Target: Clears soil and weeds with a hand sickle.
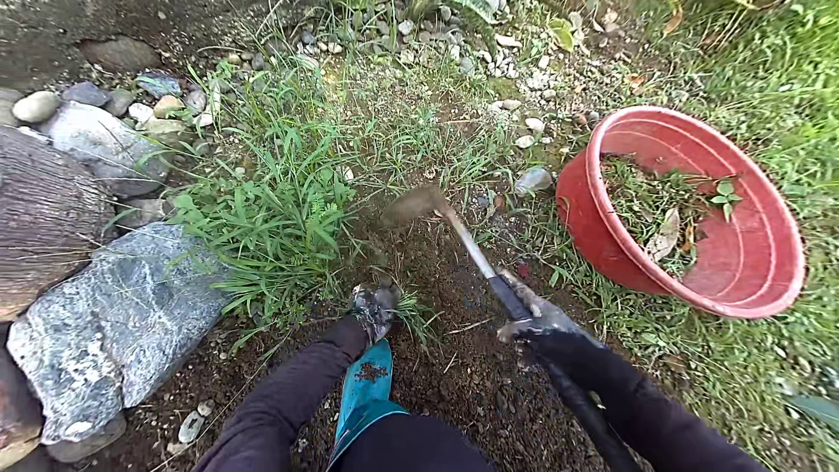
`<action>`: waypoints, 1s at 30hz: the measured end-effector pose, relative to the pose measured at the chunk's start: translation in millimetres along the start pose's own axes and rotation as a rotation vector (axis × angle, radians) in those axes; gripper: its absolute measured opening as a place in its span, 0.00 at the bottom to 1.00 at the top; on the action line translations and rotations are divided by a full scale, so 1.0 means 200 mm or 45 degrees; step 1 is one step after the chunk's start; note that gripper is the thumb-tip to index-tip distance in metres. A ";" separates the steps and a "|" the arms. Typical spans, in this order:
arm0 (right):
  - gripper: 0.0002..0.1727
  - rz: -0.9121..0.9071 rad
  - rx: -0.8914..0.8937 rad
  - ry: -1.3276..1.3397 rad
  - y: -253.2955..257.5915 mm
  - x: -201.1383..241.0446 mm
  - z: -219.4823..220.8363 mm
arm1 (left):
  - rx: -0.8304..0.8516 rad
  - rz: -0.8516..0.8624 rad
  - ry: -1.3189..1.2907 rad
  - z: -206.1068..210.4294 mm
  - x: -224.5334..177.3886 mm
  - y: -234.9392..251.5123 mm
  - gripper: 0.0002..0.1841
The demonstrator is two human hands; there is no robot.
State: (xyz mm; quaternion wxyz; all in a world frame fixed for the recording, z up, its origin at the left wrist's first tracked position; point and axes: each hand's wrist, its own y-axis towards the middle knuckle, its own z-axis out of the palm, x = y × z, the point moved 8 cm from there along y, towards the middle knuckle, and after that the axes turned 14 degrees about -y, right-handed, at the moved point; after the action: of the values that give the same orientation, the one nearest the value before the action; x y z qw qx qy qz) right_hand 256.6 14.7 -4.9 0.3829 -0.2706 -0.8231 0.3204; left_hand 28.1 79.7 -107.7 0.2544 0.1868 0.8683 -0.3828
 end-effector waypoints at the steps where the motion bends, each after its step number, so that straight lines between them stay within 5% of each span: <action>1: 0.57 -0.025 -0.089 0.094 0.01 0.04 -0.05 | 0.010 -0.009 0.002 0.01 0.00 0.01 0.22; 4: 0.48 -0.056 -0.254 0.425 0.13 0.15 -0.03 | 0.056 -0.033 0.029 0.08 -0.05 0.04 0.24; 6: 0.39 -0.027 -0.154 0.242 0.21 0.12 0.07 | 0.072 -0.025 0.031 0.10 -0.09 0.04 0.24; 9: 0.57 0.056 0.142 -0.167 0.16 -0.03 0.10 | 0.069 -0.036 0.027 0.08 -0.08 0.01 0.24; 14: 0.59 0.001 -0.062 0.052 0.05 -0.02 -0.17 | 0.036 -0.102 -0.019 0.10 0.00 0.00 0.24; 18: 0.39 0.008 -0.187 0.396 0.14 0.07 -0.01 | 0.006 -0.074 -0.043 0.13 -0.09 0.01 0.24; 21: 0.57 0.046 0.135 -0.122 0.14 -0.08 0.11 | -0.141 -0.119 -0.094 0.03 -0.07 0.02 0.26; 23: 0.60 0.100 0.206 -0.300 0.06 -0.14 0.07 | -0.278 -0.189 -0.082 -0.13 0.00 0.06 0.29; 27: 0.59 0.014 0.070 -0.231 -0.04 -0.09 -0.10 | -0.284 -0.535 -0.093 -0.32 0.22 0.18 0.26; 30: 0.58 -0.099 -0.070 0.092 -0.01 0.07 -0.13 | -0.287 -0.560 -0.136 -0.32 0.32 0.23 0.24</action>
State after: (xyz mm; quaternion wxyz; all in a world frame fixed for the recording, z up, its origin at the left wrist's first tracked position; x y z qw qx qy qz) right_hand 269.6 32.3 16.1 0.4171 -0.2602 -0.8271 0.2725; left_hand -18.0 167.1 -134.2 0.2298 -0.0566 0.9105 -0.3391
